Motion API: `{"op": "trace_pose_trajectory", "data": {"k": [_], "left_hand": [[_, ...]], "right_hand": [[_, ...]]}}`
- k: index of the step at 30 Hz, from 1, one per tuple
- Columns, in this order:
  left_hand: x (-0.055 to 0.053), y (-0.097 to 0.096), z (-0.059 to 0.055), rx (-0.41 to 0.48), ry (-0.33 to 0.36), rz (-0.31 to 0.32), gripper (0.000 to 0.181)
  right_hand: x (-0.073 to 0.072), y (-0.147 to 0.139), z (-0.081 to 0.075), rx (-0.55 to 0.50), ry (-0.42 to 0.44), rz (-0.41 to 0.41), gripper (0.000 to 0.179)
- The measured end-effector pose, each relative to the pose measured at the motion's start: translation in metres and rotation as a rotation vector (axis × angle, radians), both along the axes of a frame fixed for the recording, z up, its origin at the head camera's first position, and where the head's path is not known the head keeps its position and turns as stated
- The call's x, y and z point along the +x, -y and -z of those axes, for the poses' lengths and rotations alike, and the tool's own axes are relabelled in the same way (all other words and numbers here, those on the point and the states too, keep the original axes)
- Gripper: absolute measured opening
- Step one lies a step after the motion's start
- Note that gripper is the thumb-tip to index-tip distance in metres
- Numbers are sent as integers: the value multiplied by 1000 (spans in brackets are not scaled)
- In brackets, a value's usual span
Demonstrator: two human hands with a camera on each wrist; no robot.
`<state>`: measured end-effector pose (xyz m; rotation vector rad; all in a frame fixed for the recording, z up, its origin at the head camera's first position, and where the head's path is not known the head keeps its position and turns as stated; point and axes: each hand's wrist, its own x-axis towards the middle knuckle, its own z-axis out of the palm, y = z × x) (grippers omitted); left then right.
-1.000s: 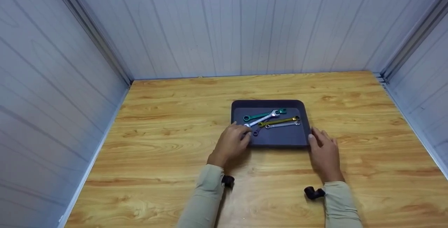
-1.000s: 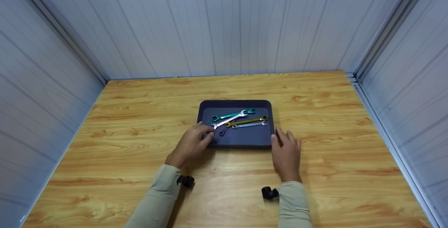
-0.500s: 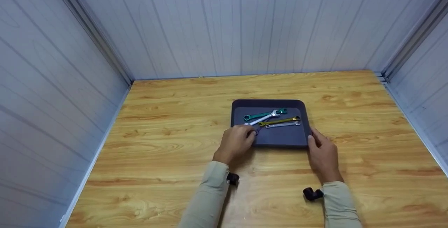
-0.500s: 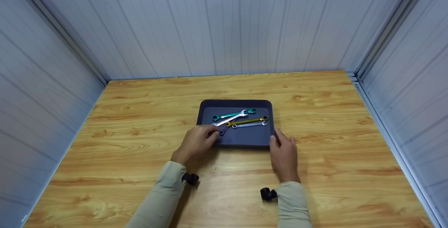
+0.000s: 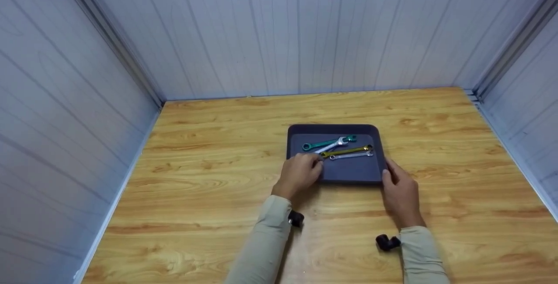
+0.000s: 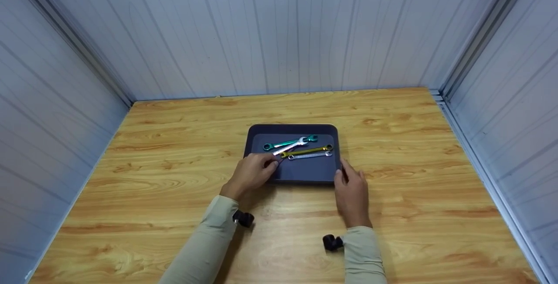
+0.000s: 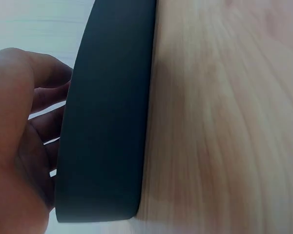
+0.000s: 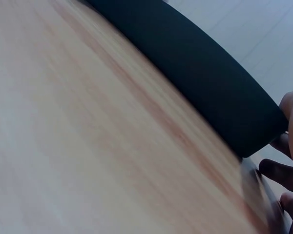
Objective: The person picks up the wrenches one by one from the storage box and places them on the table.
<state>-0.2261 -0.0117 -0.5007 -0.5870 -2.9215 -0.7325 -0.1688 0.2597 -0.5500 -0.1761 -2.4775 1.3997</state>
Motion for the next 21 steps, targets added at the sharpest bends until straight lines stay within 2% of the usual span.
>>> {"op": "trace_pose_trajectory", "data": {"k": [6, 11, 17, 21], "left_hand": [[-6, -11, -1, 68, -8, -5, 24], [-8, -16, 0, 118, -42, -17, 22], [-4, -15, 6, 132, -42, -29, 19], [-7, -14, 4, 135, -45, -40, 19]], "right_hand": [[3, -3, 0, 18, 10, -14, 45], [4, -2, 0, 9, 23, -17, 45], [6, 2, 3, 14, 9, -59, 43], [4, 4, 1, -1, -2, -81, 42]]}}
